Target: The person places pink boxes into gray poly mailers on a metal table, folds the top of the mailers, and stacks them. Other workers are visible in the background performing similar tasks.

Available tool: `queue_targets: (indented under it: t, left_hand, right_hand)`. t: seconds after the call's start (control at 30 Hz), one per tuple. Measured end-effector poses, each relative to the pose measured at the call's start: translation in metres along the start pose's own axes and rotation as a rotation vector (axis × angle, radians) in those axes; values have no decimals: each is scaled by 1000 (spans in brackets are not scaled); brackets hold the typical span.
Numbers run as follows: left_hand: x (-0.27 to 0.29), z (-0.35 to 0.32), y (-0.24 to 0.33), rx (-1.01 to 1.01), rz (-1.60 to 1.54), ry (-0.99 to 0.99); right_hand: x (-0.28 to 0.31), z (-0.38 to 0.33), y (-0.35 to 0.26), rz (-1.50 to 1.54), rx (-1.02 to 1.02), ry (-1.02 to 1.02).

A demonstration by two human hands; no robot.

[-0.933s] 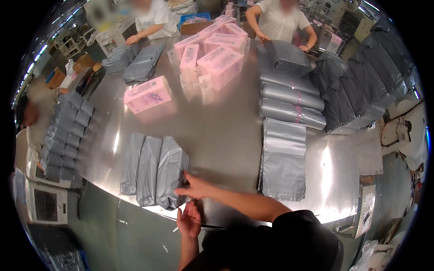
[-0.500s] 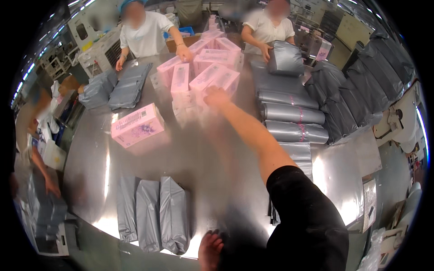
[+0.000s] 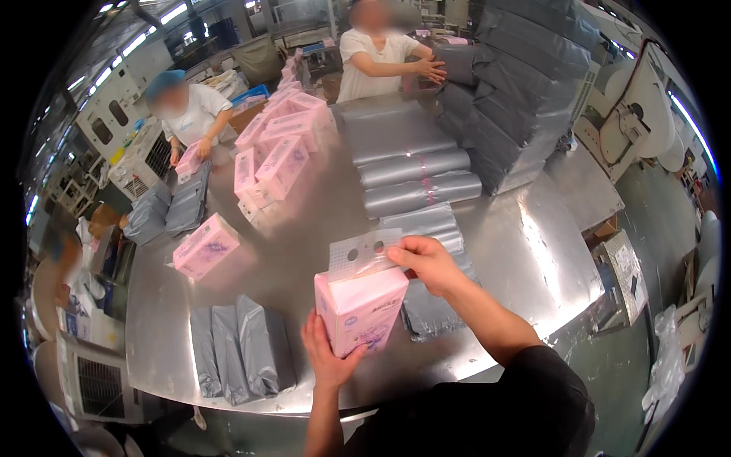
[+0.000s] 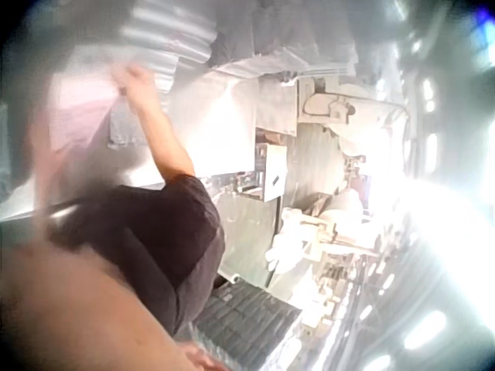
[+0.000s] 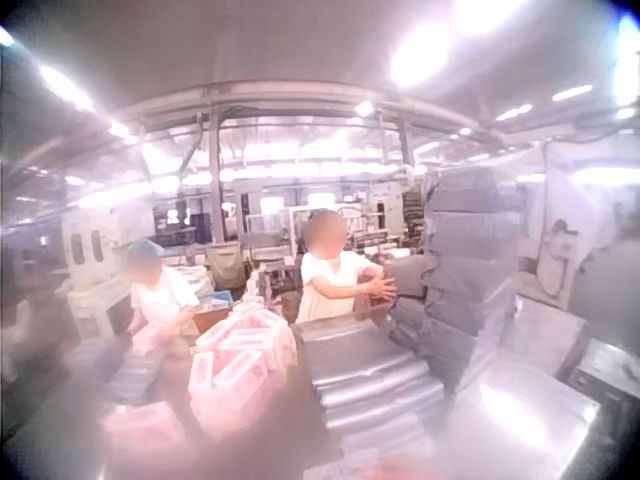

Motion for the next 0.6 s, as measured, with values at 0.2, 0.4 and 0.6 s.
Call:
queue_targets:
  t: [0.2, 0.4, 0.6]
  left_hand:
    - [-73, -8, 108, 456, -1103, -234]
    - [-142, -59, 159, 595, -1077, -499]
    - [-177, -12, 81, 12, -105, -357]
  right_hand:
    - [92, -107, 83, 145, 274, 123]
    - [138, -221, 178, 440, -145, 241]
    - [159, -228, 194, 512, -134, 260]
Point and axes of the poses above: each hand's wrist, its own z-axis towards the middle knuckle, its own x-axis out of the back of the hand, y = z × x, the point moved 2 cm from there along z, towards the middle knuckle, and after that the axes turned 3 degrees about -x, right-handed, at the moved point
